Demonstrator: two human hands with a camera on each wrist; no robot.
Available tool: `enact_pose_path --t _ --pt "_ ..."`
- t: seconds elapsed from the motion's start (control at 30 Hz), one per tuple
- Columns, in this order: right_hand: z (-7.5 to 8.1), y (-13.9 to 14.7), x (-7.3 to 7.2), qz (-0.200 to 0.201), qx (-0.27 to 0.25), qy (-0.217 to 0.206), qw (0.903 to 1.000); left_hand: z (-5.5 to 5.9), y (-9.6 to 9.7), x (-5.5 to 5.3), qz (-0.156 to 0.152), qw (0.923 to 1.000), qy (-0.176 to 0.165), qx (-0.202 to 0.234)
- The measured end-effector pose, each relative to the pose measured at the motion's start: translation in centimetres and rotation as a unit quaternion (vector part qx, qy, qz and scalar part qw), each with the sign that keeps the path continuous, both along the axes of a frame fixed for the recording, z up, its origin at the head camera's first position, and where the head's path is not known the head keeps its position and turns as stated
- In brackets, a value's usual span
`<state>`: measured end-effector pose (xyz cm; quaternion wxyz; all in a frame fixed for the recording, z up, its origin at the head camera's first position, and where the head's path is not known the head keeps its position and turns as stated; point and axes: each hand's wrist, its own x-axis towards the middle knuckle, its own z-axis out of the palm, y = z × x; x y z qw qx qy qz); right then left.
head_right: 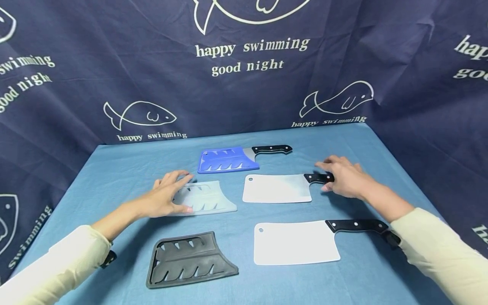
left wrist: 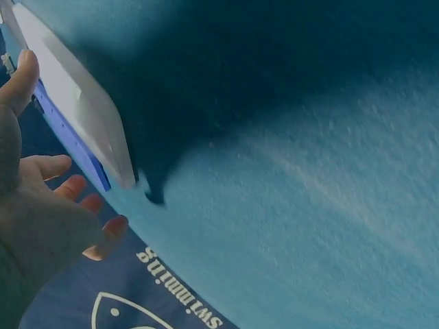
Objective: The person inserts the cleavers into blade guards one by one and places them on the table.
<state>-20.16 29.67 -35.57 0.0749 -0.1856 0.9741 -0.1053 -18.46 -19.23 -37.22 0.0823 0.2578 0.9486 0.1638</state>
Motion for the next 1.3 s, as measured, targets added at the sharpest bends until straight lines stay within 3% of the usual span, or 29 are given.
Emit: enact_pose_path --t 0.37,0.6,1.03,1.3 --pt "-1.0 0.1 0.0 0.015 0.019 0.008 0.9997 -0.6 1.2 0.2 -0.012 0.9998 -0.013 -0.013" --pt "-1.7 0.1 0.3 0.022 0.006 0.020 0.9995 -0.9 1.4 0.2 -0.005 0.9994 -0.020 -0.027" --pt "-2.9 0.5 0.2 0.049 -0.035 0.107 0.9925 -0.3 2.4 -0.2 0.007 0.9964 -0.057 -0.063" --pt "-3.4 0.5 0.0 0.047 -0.047 0.132 0.9890 -0.2 2.5 -0.3 0.008 0.9963 -0.060 -0.062"
